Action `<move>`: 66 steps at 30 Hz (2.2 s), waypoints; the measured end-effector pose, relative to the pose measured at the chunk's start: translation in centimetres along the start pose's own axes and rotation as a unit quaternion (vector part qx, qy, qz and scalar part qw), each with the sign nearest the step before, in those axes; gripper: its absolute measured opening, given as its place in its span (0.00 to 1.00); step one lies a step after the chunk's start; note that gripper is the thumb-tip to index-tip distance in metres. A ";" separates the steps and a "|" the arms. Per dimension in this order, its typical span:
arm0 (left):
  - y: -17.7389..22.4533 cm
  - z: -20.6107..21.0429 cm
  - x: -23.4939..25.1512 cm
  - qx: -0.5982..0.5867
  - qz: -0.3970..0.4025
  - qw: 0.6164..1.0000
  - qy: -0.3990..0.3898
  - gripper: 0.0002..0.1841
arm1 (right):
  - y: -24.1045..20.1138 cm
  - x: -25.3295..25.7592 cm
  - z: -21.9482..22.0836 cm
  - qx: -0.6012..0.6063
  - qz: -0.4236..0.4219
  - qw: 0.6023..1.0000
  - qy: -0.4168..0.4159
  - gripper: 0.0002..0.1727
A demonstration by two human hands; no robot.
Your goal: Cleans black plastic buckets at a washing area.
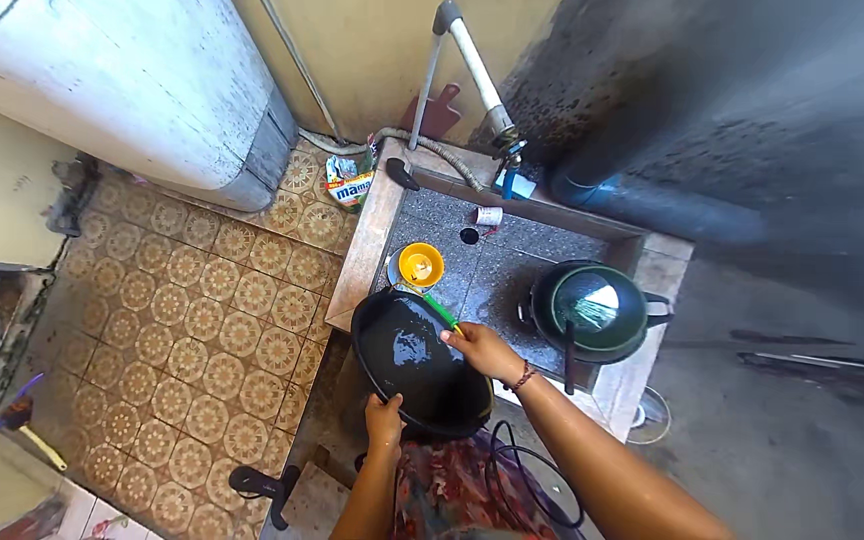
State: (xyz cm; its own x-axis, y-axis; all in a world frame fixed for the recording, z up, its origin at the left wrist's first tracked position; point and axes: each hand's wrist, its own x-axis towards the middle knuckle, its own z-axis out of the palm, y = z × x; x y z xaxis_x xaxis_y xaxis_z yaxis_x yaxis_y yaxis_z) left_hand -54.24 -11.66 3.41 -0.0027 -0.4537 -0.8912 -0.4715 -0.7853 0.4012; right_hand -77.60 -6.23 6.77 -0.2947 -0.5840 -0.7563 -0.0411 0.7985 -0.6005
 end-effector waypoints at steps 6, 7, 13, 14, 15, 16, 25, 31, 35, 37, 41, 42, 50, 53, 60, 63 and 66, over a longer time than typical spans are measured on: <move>1.1 1.2 0.5 0.028 0.010 0.999 -0.014 0.13 | 0.5 0.8 -0.9 0.011 0.003 1.000 0.004 0.23; 1.2 1.2 0.5 0.030 0.009 0.999 -0.017 0.14 | 0.6 0.9 -1.0 0.011 0.004 1.000 0.003 0.24; 1.4 2.1 0.1 0.037 0.005 0.999 -0.037 0.15 | 0.9 1.0 -1.7 0.000 0.009 1.000 0.000 0.23; 1.3 2.2 0.1 0.039 0.005 0.998 -0.040 0.15 | 0.9 1.0 -1.7 0.000 0.010 1.000 0.000 0.23; 1.3 2.3 0.2 0.039 0.005 0.998 -0.041 0.15 | 1.0 1.0 -1.8 0.000 0.012 1.000 -0.001 0.24; 1.2 2.4 0.2 0.039 0.005 0.998 -0.042 0.15 | 1.1 1.1 -1.8 -0.001 0.012 1.000 0.000 0.24; 1.3 2.5 0.2 0.055 0.013 0.998 -0.042 0.16 | 1.7 1.7 -2.2 0.011 0.012 1.000 -0.002 0.23; 1.5 2.9 0.2 0.069 0.018 0.996 -0.049 0.19 | 2.3 2.0 -2.5 0.023 0.014 1.000 -0.001 0.22; 1.6 3.5 0.4 0.066 0.017 0.996 -0.056 0.18 | 2.6 2.2 -2.9 0.019 0.023 1.000 0.001 0.22; 1.6 3.7 0.5 0.067 0.019 0.996 -0.061 0.18 | 3.0 2.4 -3.0 0.017 0.018 1.000 0.005 0.22; 1.5 4.3 0.7 0.071 0.021 0.995 -0.069 0.19 | 3.5 2.6 -3.3 0.023 0.019 1.000 0.009 0.21; 1.5 4.4 0.7 0.074 0.020 0.994 -0.071 0.19 | 3.6 2.6 -3.4 0.025 0.019 0.999 0.012 0.21; 2.3 6.8 1.3 0.105 0.034 0.989 -0.102 0.21 | 4.1 3.2 -4.1 0.013 0.034 0.999 0.013 0.22; 2.7 7.6 1.6 0.117 0.037 0.986 -0.112 0.22 | 4.0 3.4 -4.4 0.003 0.030 0.999 0.014 0.21; 3.6 8.7 1.8 0.150 0.046 0.980 -0.126 0.24 | 3.6 3.7 -4.4 -0.018 0.018 1.000 0.016 0.22; 3.8 9.3 2.0 0.157 0.052 0.977 -0.132 0.24 | 3.5 3.8 -4.2 -0.025 0.023 0.999 0.016 0.23; 4.3 9.9 2.5 0.174 0.066 0.972 -0.141 0.24 | 3.4 3.7 -4.0 -0.047 0.029 0.998 0.010 0.24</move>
State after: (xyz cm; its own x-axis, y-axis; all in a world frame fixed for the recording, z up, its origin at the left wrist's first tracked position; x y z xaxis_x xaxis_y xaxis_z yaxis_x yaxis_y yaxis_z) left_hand -64.99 -11.96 0.82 -0.3027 -0.3693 -0.8786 -0.7200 -0.5154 0.4647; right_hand -82.66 -5.14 2.98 -0.3186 -0.5347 -0.7826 -0.1122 0.8412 -0.5290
